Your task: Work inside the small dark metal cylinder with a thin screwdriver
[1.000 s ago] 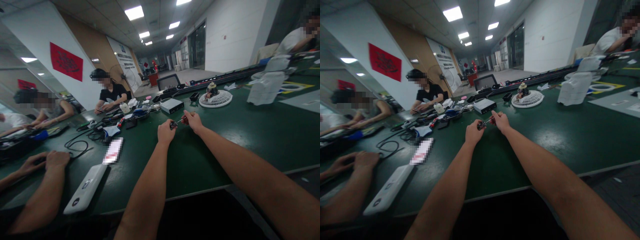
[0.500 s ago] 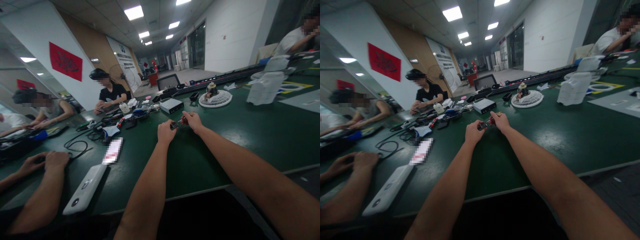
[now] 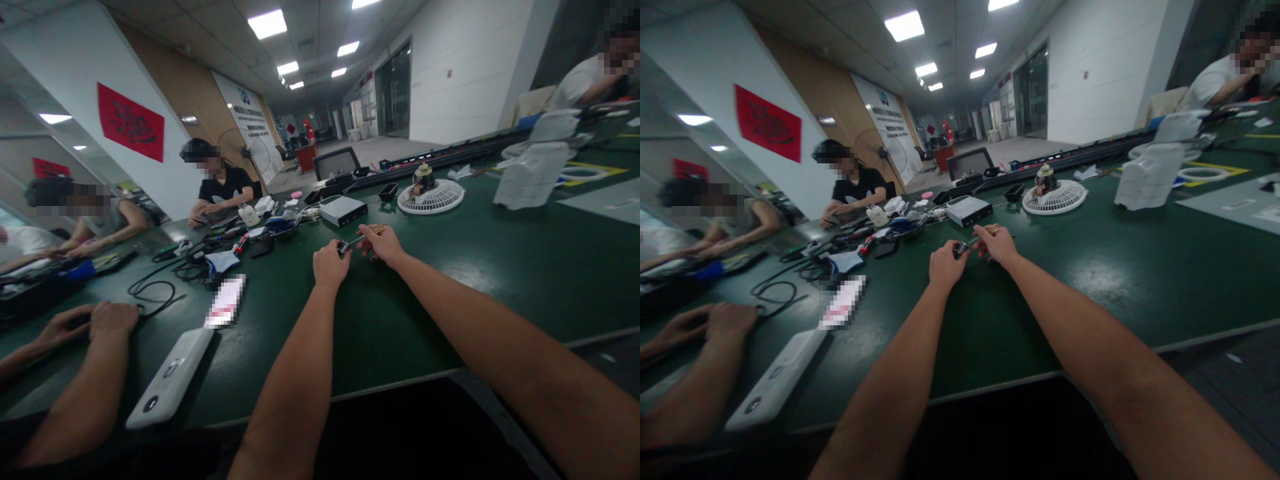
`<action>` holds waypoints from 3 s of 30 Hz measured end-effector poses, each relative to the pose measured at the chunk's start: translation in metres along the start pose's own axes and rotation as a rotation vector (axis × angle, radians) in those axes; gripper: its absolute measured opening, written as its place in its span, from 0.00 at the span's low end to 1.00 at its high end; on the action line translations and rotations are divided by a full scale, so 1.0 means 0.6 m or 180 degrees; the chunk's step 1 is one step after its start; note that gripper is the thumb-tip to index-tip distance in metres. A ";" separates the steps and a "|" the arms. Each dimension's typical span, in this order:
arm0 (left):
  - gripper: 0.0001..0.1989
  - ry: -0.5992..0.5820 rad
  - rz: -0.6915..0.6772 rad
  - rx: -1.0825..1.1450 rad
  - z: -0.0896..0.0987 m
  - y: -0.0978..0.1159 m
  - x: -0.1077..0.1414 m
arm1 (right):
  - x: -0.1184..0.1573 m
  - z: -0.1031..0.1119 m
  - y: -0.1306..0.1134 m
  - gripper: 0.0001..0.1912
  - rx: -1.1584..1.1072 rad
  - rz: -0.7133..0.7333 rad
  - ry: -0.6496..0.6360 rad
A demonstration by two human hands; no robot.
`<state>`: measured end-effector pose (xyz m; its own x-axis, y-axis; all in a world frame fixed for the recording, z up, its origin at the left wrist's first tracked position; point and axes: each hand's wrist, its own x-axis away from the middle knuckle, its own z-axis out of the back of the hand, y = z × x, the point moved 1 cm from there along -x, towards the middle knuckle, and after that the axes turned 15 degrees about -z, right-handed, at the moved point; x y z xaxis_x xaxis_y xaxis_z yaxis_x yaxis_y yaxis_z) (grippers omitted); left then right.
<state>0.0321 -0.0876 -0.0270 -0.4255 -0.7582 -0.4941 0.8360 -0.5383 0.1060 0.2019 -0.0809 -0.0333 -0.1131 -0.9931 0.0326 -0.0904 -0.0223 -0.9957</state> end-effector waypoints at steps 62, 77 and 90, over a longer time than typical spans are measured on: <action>0.13 0.0111 -0.0790 0.0543 -0.006 -0.010 -0.002 | -0.040 0.007 0.050 0.25 0.0631 0.0438 -0.0319; 0.15 0.0419 0.0126 0.0505 -0.010 -0.016 0.001 | -0.017 0.005 0.008 0.32 -0.0351 -0.0005 0.0211; 0.17 0.0244 -0.0148 0.0634 -0.009 -0.010 0.002 | -0.004 0.006 -0.003 0.29 -0.0637 -0.0538 0.0156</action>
<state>0.0284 -0.0834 -0.0327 -0.4280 -0.7047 -0.5658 0.7280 -0.6398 0.2462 0.2060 -0.0791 -0.0320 -0.1271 -0.9703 0.2059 -0.3054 -0.1592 -0.9388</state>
